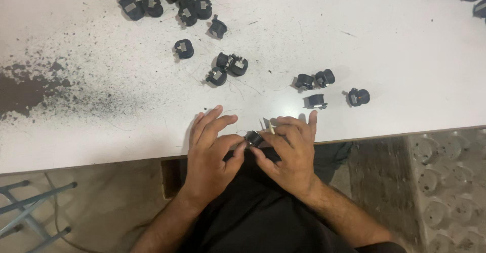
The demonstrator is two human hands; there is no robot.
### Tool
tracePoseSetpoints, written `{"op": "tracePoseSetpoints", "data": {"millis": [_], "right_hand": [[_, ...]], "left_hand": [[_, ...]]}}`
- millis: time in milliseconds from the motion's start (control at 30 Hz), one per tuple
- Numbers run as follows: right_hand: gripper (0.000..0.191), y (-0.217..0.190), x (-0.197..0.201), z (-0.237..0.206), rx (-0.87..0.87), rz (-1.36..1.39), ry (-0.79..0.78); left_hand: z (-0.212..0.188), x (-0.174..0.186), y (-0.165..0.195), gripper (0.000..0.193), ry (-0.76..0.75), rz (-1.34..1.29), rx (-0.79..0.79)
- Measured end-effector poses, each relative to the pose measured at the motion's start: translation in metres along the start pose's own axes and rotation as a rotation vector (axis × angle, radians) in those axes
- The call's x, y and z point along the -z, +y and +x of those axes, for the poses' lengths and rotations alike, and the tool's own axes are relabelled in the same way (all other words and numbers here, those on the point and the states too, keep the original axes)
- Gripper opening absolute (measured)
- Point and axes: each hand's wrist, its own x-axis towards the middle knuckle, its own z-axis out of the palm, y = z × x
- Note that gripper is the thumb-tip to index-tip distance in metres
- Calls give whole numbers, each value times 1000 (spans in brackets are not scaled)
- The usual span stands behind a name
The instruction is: The person sits at a white worktable covered with piles of small black plastic components and uses a small hand tool to work on one component at a time, manipulating its parts and setting finished pieces in a pile. At one point the person gathers scattered components into a larger pile on the table before resuming the piece-by-piece work.
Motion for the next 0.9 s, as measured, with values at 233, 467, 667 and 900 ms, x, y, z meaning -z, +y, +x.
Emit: {"op": "tracePoseSetpoints", "data": {"millis": [233, 467, 667, 900], "right_hand": [[40, 5, 1, 0, -5, 24, -4], [37, 5, 8, 0, 35, 29, -57], [37, 9, 9, 0, 5, 43, -63], [36, 10, 9, 1, 53, 57, -111]], "left_hand": [[-2, -10, -2, 17, 59, 238, -264], [2, -3, -1, 18, 25, 69, -202], [5, -3, -3, 18, -20, 139, -251], [11, -2, 11, 19, -73, 90, -231]]}}
